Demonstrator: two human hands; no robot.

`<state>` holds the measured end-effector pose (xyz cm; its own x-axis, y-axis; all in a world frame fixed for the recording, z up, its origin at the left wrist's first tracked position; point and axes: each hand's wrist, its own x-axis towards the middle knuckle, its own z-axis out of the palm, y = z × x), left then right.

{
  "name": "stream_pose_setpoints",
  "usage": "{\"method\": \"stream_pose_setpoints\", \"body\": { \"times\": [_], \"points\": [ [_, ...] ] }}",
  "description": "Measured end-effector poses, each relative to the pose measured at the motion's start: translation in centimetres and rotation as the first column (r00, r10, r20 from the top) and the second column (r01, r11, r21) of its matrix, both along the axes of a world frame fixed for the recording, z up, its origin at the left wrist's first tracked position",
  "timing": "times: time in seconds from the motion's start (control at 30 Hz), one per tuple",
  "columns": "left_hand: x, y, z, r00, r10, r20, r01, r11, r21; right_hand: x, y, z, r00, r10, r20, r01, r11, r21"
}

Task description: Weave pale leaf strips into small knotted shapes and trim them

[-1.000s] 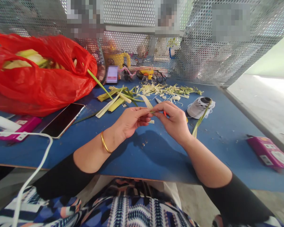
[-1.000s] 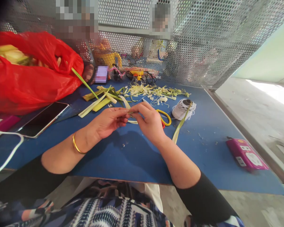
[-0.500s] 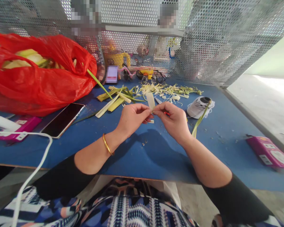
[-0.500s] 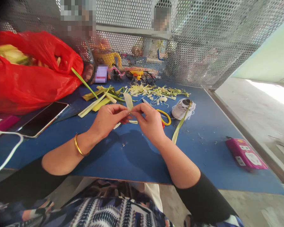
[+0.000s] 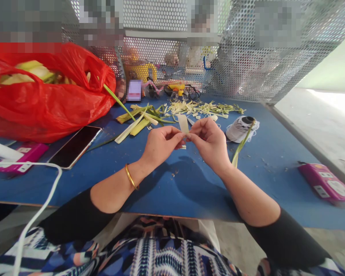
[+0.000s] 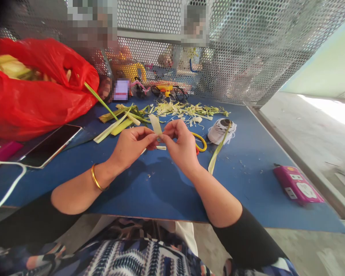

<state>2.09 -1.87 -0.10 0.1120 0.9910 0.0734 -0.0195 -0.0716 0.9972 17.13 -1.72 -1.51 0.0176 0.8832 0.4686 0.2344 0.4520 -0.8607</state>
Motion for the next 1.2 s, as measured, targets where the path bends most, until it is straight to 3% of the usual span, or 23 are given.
{"method": "stream_pose_setpoints", "body": {
  "times": [0.13, 0.23, 0.33, 0.43, 0.8, 1.03, 1.2],
  "points": [
    [-0.08, 0.26, 0.07, 0.996, -0.011, 0.093, 0.020, 0.995, -0.096, 0.12, -0.14, 0.24, 0.998, 0.031, 0.054, -0.033, 0.998, 0.049],
    [-0.21, 0.40, 0.15, 0.980, -0.035, 0.194, 0.071, 0.980, -0.184, 0.35, -0.28, 0.54, 0.978, 0.041, 0.206, -0.074, 0.985, 0.154],
    [-0.39, 0.47, 0.15, 0.964, -0.057, 0.261, 0.121, 0.965, -0.233, 0.58, -0.32, 0.65, 0.933, -0.027, 0.360, -0.077, 0.959, 0.272],
    [-0.55, 0.50, 0.10, 0.949, -0.076, 0.307, 0.164, 0.948, -0.272, 0.73, -0.29, 0.58, 0.919, -0.070, 0.388, -0.064, 0.944, 0.324],
    [-0.64, 0.52, 0.35, 0.945, -0.076, 0.318, 0.190, 0.919, -0.345, 0.95, -0.32, 0.77, 0.818, -0.157, 0.553, -0.130, 0.886, 0.444],
    [-0.52, 0.44, 0.26, 0.949, -0.056, 0.309, 0.160, 0.933, -0.324, 0.80, -0.33, 0.72, 0.834, -0.178, 0.522, -0.065, 0.908, 0.414],
    [-0.18, 0.27, 0.15, 0.976, -0.022, 0.217, 0.066, 0.978, -0.197, 0.51, -0.45, 0.69, 0.923, -0.087, 0.376, -0.003, 0.973, 0.232]
  ]
}}
